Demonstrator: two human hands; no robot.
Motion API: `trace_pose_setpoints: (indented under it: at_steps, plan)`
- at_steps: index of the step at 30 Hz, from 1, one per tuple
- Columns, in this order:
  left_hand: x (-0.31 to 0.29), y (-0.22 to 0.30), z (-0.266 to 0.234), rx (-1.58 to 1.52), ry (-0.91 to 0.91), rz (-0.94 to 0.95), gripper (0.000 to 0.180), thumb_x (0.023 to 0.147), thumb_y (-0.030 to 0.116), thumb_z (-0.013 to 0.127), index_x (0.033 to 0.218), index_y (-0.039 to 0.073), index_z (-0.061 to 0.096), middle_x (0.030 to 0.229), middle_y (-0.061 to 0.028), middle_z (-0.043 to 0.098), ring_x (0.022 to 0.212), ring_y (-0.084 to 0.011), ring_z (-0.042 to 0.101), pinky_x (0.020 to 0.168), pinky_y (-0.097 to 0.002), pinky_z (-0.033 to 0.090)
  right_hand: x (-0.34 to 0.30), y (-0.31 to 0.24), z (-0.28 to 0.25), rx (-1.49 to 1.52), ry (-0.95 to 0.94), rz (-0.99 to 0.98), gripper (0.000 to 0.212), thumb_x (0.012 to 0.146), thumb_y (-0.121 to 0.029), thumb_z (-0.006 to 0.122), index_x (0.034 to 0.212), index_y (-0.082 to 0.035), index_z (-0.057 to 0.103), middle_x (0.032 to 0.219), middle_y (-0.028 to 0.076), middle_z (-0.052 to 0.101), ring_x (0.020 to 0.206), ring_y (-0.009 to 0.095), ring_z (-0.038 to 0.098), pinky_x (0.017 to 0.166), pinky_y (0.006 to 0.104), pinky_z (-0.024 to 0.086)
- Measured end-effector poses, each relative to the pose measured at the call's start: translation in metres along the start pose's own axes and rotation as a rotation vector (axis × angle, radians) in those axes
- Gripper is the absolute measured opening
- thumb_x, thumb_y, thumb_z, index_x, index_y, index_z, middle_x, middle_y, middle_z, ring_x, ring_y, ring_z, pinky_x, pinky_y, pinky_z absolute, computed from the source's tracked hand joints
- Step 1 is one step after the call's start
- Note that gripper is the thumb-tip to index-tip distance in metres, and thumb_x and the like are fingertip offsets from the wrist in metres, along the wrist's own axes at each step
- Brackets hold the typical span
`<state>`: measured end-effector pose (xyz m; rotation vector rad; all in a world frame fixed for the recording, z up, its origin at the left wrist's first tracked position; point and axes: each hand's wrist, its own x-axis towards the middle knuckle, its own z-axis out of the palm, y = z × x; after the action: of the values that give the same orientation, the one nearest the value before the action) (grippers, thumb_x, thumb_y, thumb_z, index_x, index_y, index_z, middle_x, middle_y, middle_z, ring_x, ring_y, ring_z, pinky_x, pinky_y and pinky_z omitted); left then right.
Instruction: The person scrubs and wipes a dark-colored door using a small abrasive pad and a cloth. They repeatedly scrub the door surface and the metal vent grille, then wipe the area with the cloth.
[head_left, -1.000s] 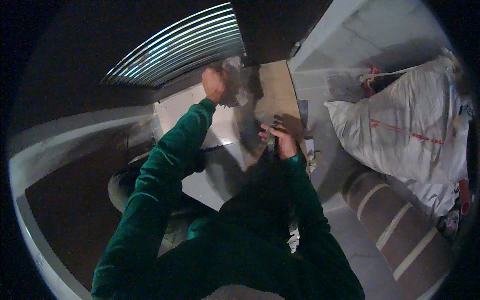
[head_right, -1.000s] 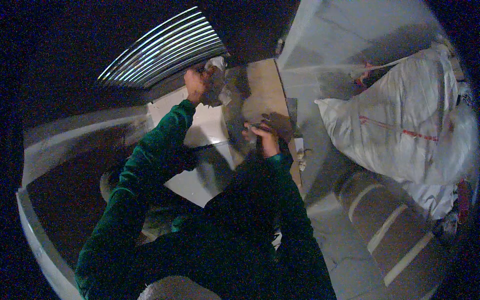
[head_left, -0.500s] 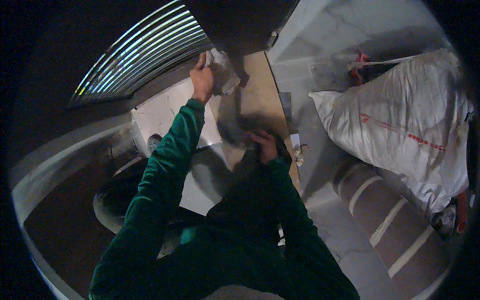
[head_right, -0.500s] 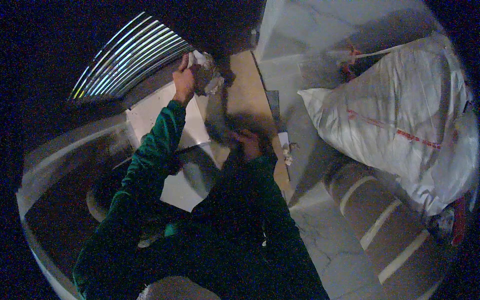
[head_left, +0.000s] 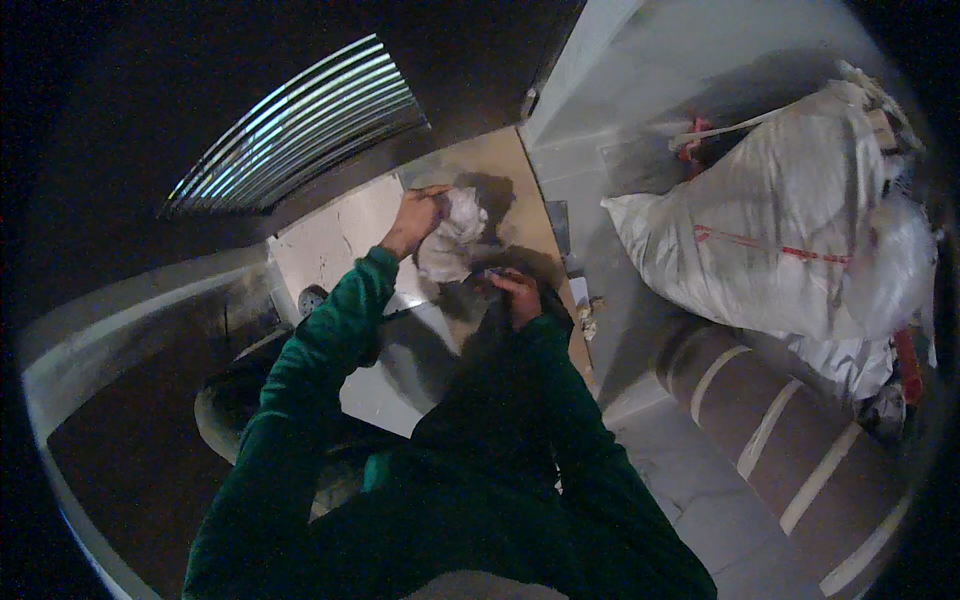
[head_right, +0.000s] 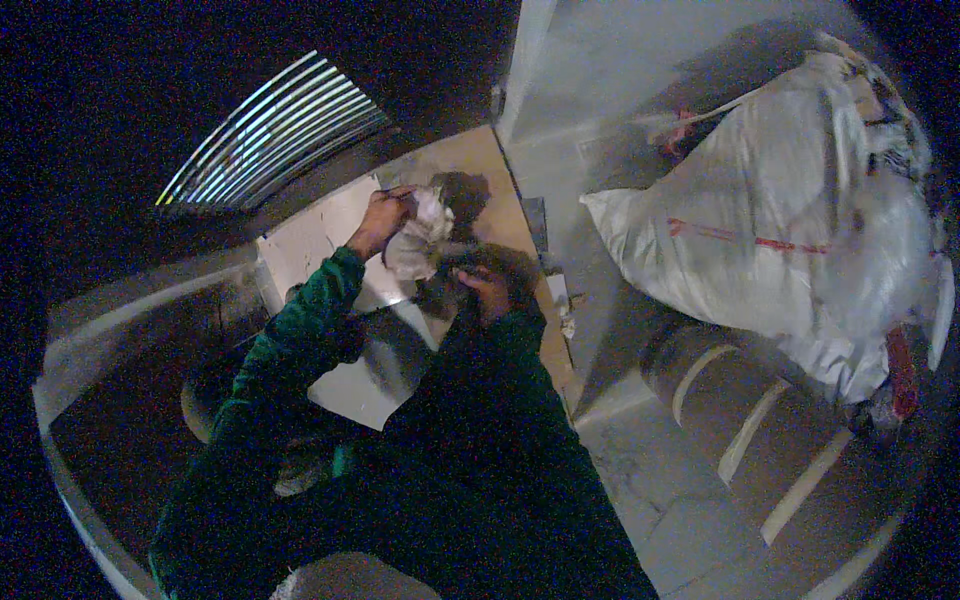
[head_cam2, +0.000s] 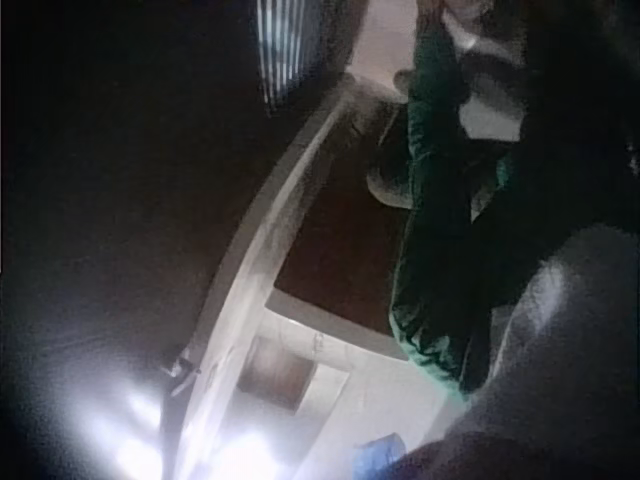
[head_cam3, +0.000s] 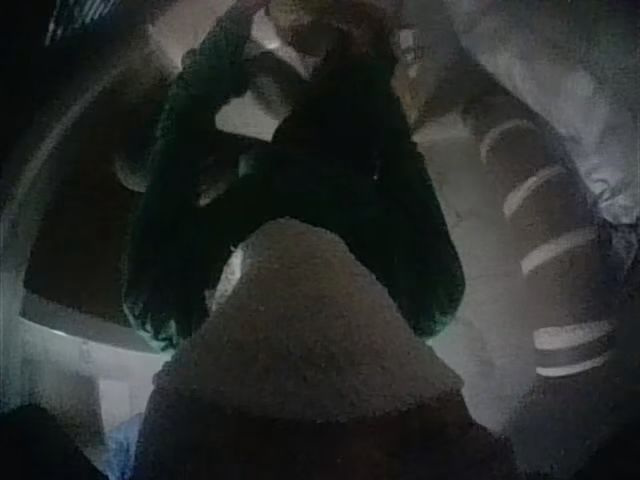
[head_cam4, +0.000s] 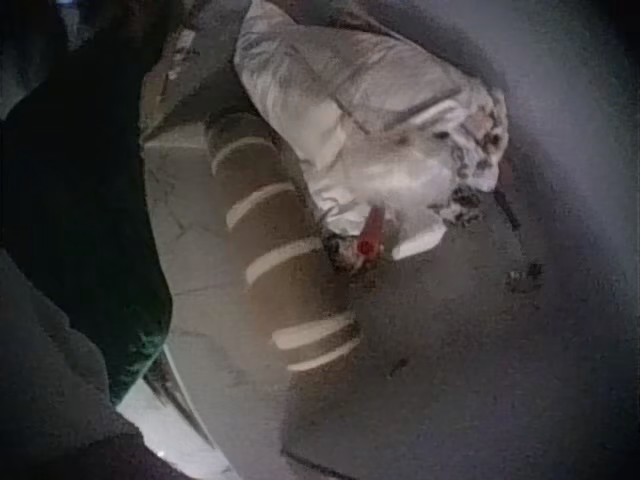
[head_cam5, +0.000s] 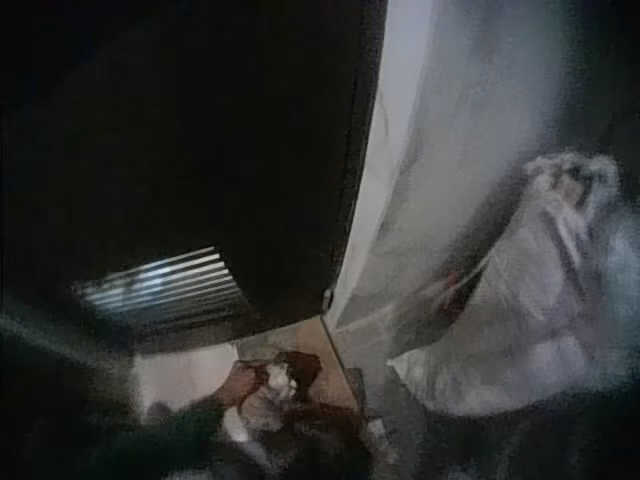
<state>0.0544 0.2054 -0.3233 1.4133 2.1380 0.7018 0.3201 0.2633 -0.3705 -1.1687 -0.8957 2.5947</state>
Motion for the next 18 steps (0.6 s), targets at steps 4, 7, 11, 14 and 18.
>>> trace_pose_setpoints:
  at_steps: [4, 7, 11, 14, 18]
  plan:
    - [-0.004, 0.077, -0.125, -0.29, 0.214, -0.128, 0.036, 0.079, 0.004, 0.068, 0.115, 0.004, 0.072, 0.11, -0.0082, 0.073, 0.092, -0.0159, 0.067, 0.08, -0.0284, 0.052, -0.004, -0.006, 0.001, 0.099, -0.012, 0.091, 0.021, 0.089, -0.009, 0.066, 0.104, 0.006, 0.066, 0.102, 0.016, 0.071, 0.088, 0.028, 0.068, 0.084, 0.0376, 0.053]
    - [-0.009, 0.162, -0.258, -0.124, 0.585, 0.299, 0.042, 0.078, 0.002, 0.07, 0.12, 0.004, 0.07, 0.109, -0.0066, 0.071, 0.1, -0.0165, 0.064, 0.091, -0.0297, 0.05, 0.005, 0.005, -0.004, 0.091, -0.051, 0.098, 0.021, 0.09, -0.009, 0.066, 0.104, 0.006, 0.066, 0.103, 0.016, 0.071, 0.088, 0.028, 0.069, 0.085, 0.0377, 0.053]
    - [-0.009, 0.279, -0.386, 0.712, 0.887, 0.997, 0.043, 0.085, 0.004, 0.064, 0.129, 0.006, 0.064, 0.139, -0.0116, 0.058, 0.125, -0.0328, 0.055, 0.105, -0.0445, 0.043, 0.026, 0.027, -0.018, -0.148, 0.067, -0.032, 0.022, 0.09, -0.01, 0.066, 0.105, 0.006, 0.066, 0.104, 0.017, 0.07, 0.089, 0.028, 0.069, 0.084, 0.0388, 0.054]
    - [0.054, 0.3, -0.396, 0.992, 1.007, 1.096, 0.037, 0.086, 0.001, 0.064, 0.123, 0.004, 0.066, 0.139, -0.0118, 0.055, 0.116, -0.034, 0.059, 0.098, -0.0463, 0.048, 0.03, 0.036, -0.026, -0.078, -0.01, -0.07, 0.022, 0.089, -0.009, 0.066, 0.105, 0.005, 0.065, 0.102, 0.016, 0.07, 0.09, 0.027, 0.068, 0.082, 0.0388, 0.055]
    - [0.103, 0.229, -0.312, 1.402, 0.894, 0.774, 0.053, 0.087, 0.01, 0.058, 0.14, 0.012, 0.054, 0.153, -0.0118, 0.041, 0.141, -0.0318, 0.039, 0.117, -0.048, 0.027, 0.017, 0.031, -0.025, 0.12, -0.024, 0.044, 0.022, 0.088, -0.01, 0.068, 0.106, 0.002, 0.066, 0.1, 0.012, 0.07, 0.089, 0.024, 0.067, 0.078, 0.0382, 0.055]
